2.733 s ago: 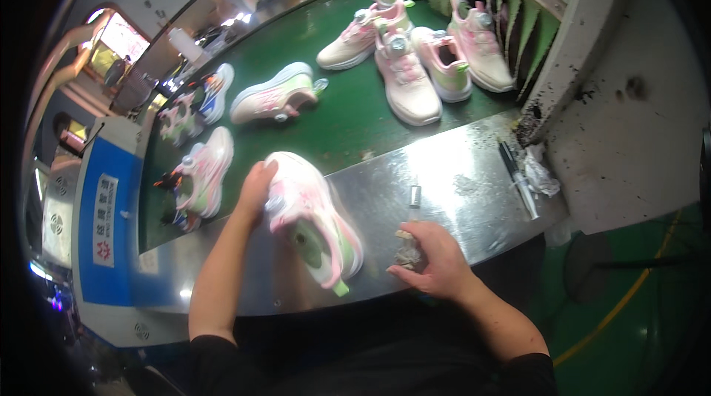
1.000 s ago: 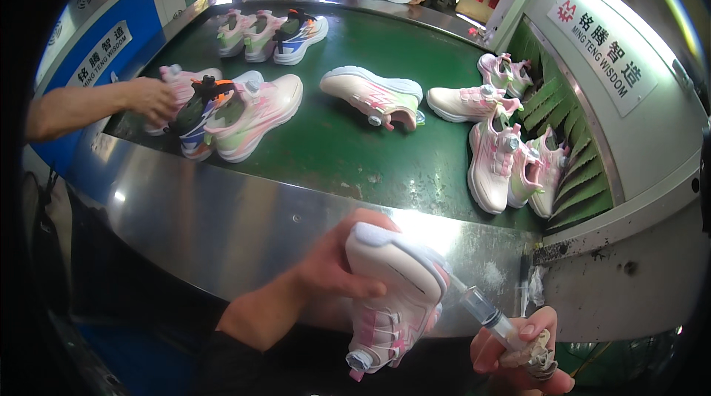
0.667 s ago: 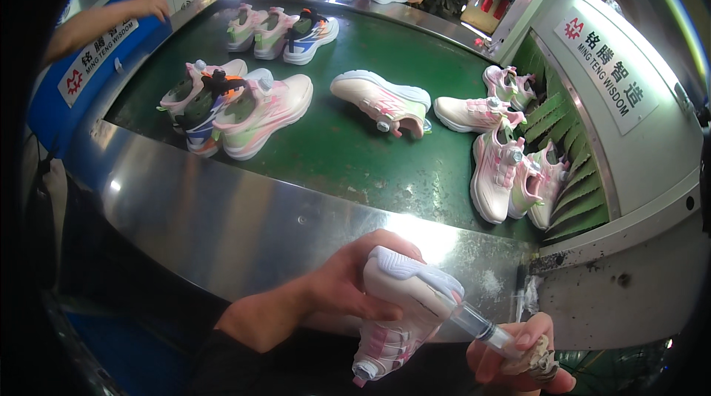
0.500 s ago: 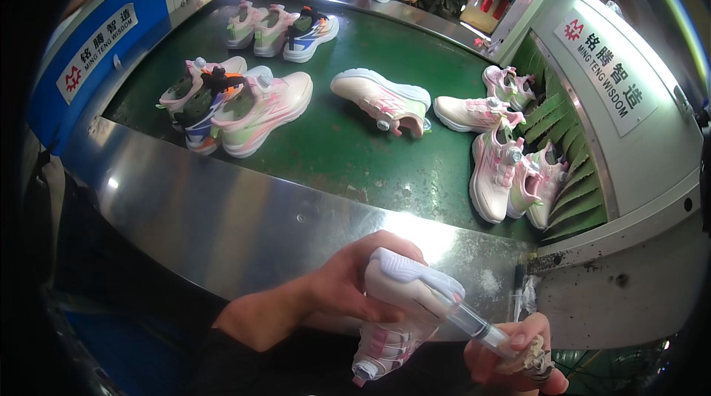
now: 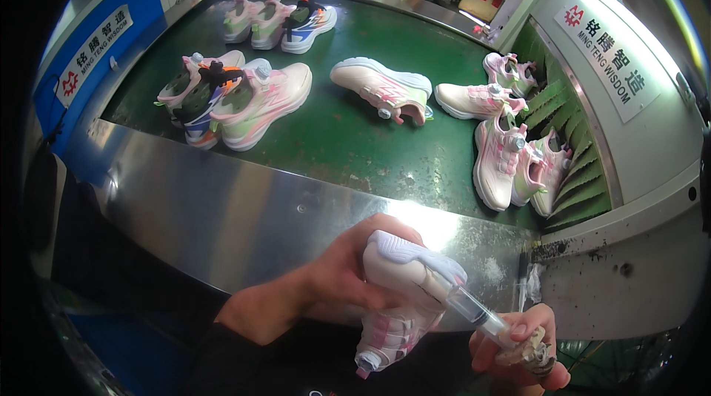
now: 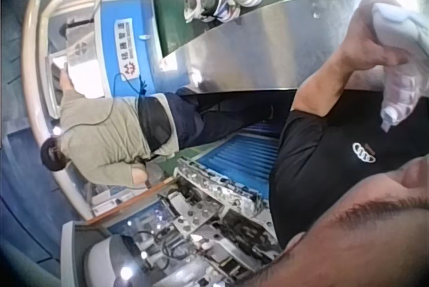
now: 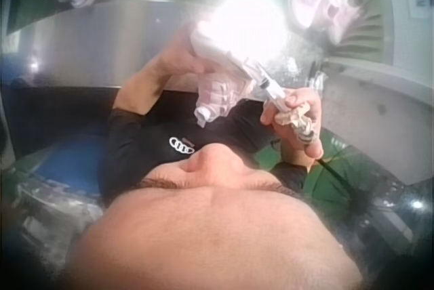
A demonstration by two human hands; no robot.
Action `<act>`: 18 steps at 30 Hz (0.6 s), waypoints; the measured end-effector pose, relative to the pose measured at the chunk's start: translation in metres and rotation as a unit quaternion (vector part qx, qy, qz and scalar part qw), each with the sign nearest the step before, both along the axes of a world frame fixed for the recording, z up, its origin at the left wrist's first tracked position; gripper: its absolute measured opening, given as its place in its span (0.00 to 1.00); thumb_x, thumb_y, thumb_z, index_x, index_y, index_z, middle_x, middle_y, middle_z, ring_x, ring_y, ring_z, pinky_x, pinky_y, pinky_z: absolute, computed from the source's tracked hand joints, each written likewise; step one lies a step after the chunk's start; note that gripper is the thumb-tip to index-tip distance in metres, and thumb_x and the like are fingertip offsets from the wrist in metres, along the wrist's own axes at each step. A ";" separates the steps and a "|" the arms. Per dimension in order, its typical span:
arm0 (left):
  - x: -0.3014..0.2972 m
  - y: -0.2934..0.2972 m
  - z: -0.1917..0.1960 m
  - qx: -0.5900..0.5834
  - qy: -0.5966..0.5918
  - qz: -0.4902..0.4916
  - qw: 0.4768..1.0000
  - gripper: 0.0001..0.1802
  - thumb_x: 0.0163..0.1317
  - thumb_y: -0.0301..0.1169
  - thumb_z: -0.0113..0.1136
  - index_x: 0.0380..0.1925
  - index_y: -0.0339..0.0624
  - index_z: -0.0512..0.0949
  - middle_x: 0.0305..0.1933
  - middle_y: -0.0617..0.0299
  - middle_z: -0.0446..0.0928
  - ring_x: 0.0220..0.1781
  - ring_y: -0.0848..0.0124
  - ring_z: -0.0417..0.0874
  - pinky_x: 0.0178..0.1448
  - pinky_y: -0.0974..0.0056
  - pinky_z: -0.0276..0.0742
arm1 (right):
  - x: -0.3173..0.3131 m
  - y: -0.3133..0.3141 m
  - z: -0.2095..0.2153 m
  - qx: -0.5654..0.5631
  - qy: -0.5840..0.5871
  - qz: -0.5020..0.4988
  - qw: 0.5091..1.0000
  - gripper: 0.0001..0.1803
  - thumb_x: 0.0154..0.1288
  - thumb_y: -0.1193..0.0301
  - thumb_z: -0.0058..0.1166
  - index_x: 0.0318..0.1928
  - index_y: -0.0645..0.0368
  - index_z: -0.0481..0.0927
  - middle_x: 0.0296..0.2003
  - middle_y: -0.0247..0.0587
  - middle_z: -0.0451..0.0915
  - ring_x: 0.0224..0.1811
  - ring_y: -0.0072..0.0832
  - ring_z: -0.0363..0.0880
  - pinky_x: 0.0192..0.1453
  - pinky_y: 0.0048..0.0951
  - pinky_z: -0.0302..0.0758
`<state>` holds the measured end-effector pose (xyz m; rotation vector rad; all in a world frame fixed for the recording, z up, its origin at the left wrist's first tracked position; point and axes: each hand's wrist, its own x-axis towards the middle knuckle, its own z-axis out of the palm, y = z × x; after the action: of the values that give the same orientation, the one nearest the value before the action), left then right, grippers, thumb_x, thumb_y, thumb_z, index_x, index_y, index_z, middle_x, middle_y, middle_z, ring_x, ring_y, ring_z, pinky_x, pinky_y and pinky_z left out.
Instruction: The person picks up shoes one at a time from a conveyor belt, applies liquid along the sole seams using a syringe, and places them back onto the conveyor belt.
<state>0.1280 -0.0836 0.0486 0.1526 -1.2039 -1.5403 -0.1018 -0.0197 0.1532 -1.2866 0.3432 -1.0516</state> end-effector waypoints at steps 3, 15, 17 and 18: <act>0.001 0.001 0.000 0.031 -0.007 0.015 0.999 0.37 0.38 0.26 0.75 0.51 0.42 0.67 0.49 0.48 0.73 0.53 0.60 0.74 0.55 0.56 0.71 | -0.001 0.002 -0.003 0.004 0.004 -0.010 1.000 0.36 0.58 0.43 0.53 0.51 0.60 0.63 0.24 0.59 0.76 0.17 0.33 0.69 0.21 0.29 0.65; 0.006 -0.010 -0.008 0.032 -0.034 0.070 0.996 0.36 0.41 0.32 0.74 0.50 0.41 0.65 0.46 0.48 0.73 0.50 0.61 0.76 0.53 0.58 0.73 | -0.011 0.010 -0.022 0.045 0.001 -0.071 0.996 0.36 0.55 0.42 0.56 0.50 0.59 0.65 0.27 0.58 0.77 0.24 0.33 0.72 0.30 0.29 0.69; 0.006 -0.010 -0.008 0.042 -0.033 0.078 0.996 0.36 0.42 0.33 0.73 0.51 0.41 0.64 0.47 0.48 0.72 0.50 0.61 0.76 0.52 0.58 0.74 | -0.015 0.011 -0.030 0.064 -0.015 -0.077 0.995 0.37 0.53 0.42 0.58 0.50 0.59 0.65 0.27 0.58 0.77 0.26 0.34 0.73 0.32 0.29 0.70; 0.008 -0.010 -0.006 0.062 -0.040 0.086 0.994 0.37 0.42 0.34 0.73 0.51 0.41 0.64 0.48 0.48 0.72 0.50 0.61 0.76 0.52 0.58 0.74 | -0.016 0.011 -0.033 0.068 -0.019 -0.080 0.994 0.37 0.53 0.42 0.58 0.50 0.59 0.65 0.27 0.58 0.77 0.26 0.34 0.73 0.32 0.29 0.70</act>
<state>0.1359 -0.0932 0.0423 0.3944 -1.1273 -1.4682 -0.1180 -0.0086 0.1201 -1.1304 0.4863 -1.1658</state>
